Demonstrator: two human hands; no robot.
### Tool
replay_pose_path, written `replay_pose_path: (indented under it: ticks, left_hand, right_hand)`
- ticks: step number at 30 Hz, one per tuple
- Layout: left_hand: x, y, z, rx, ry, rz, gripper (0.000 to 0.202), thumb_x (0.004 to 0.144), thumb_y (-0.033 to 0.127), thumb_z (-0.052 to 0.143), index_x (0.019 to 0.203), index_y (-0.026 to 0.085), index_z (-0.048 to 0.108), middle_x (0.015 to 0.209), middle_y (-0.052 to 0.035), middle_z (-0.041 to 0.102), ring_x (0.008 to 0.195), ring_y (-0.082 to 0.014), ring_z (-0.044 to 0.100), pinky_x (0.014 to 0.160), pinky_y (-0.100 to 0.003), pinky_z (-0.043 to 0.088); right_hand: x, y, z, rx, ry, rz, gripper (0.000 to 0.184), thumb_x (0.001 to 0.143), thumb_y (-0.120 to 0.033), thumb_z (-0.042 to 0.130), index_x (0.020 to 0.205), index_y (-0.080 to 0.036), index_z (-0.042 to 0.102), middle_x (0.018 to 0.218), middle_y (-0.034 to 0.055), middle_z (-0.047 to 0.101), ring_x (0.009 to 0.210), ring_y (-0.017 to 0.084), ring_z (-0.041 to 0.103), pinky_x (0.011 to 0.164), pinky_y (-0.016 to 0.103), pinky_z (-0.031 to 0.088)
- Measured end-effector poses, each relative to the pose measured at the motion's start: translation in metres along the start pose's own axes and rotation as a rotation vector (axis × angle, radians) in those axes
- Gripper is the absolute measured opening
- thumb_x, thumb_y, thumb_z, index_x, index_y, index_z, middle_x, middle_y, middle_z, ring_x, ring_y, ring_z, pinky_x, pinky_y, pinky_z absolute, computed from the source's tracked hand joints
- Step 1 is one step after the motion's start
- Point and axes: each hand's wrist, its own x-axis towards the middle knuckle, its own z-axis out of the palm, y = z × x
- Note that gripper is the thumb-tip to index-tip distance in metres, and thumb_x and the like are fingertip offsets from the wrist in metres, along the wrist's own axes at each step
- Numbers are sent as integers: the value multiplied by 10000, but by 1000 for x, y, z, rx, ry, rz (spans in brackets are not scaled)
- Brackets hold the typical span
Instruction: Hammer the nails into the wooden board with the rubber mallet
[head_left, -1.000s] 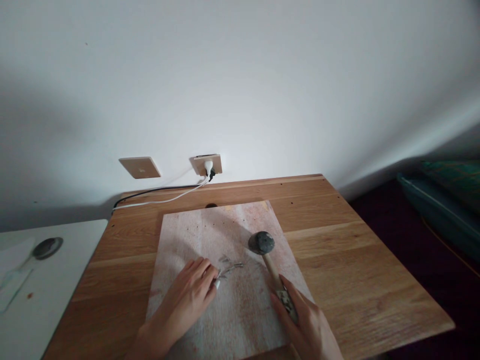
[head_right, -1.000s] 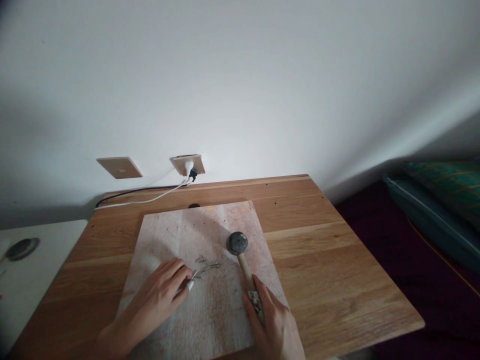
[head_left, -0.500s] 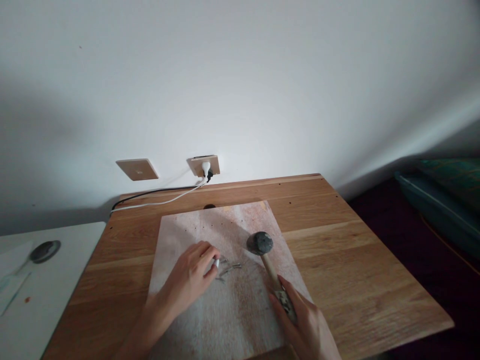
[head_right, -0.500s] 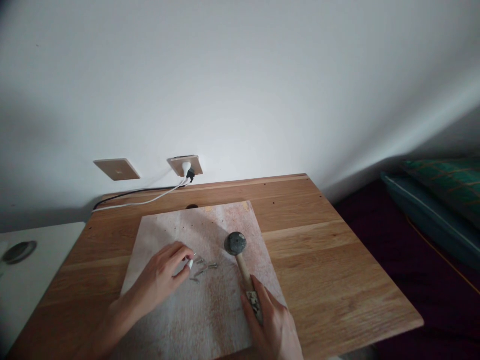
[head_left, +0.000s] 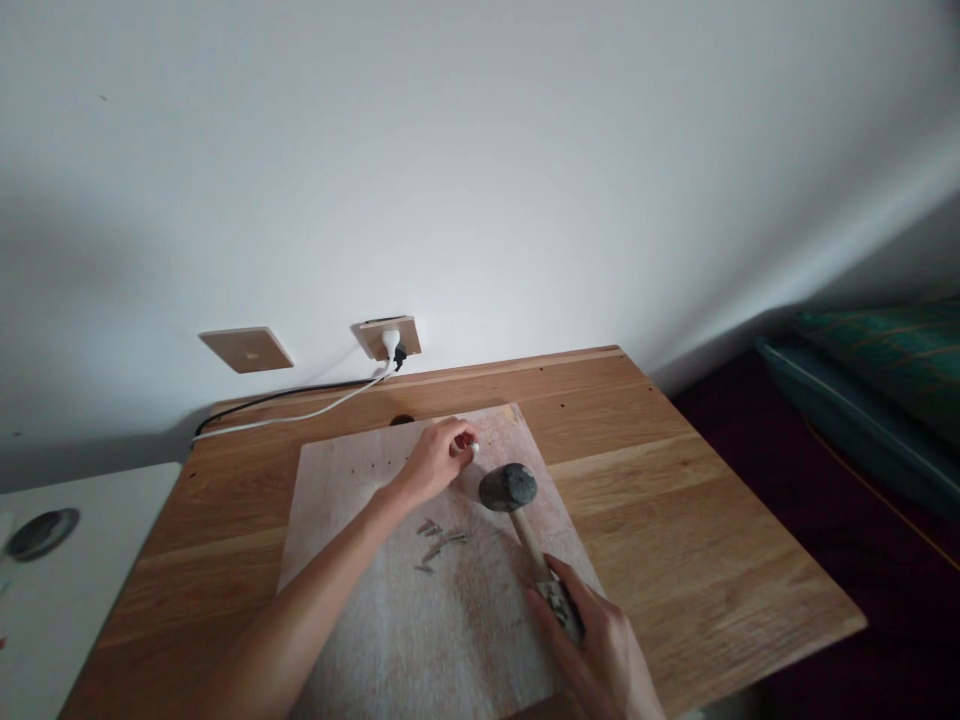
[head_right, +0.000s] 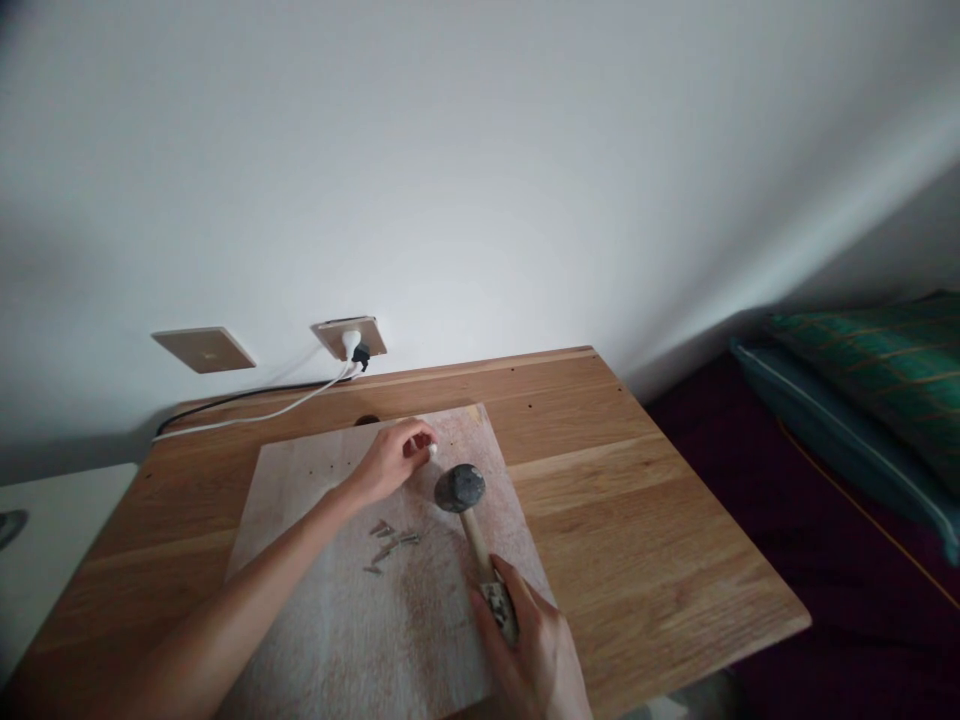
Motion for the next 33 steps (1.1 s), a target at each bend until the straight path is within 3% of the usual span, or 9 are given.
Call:
replay_pose_path:
  ticks: [10,17,22,33]
  left_hand:
    - [18,-13,8,18,-100,67,138,876,115,612,952,184,704,918,-35,743,805,-171,659,772,-273,507]
    - [21,-7,4,96,-169,79,121,895,120,604,955,166,699,924,-61,732,789,-183,661,750,-282,491]
    - [19,-4,5,150,-223,95,110,927,143,575,956,186,672,953,-56,715,807,-183,666,760,-279,499]
    - [22,-7,7,167,-216,100,108,932,159,564,975,199,655,994,-55,708,835,-189,668,793,-288,512]
  right_hand:
    - [0,-3,0,9,50,4,469,961,-561,604,1185,-191,784,845,75,814,708,248,781,675,291,623]
    - [-1,-1,1,26,13,3,436,988,-508,585,1225,-185,756,1008,107,834,882,270,812,739,281,623]
    - [-2,0,2,37,10,10,433,985,-522,598,1219,-191,754,969,84,832,837,252,808,754,277,621]
    - [-2,2,4,27,34,-36,432,1000,-530,578,1219,-197,746,1007,99,838,870,265,818,727,276,625]
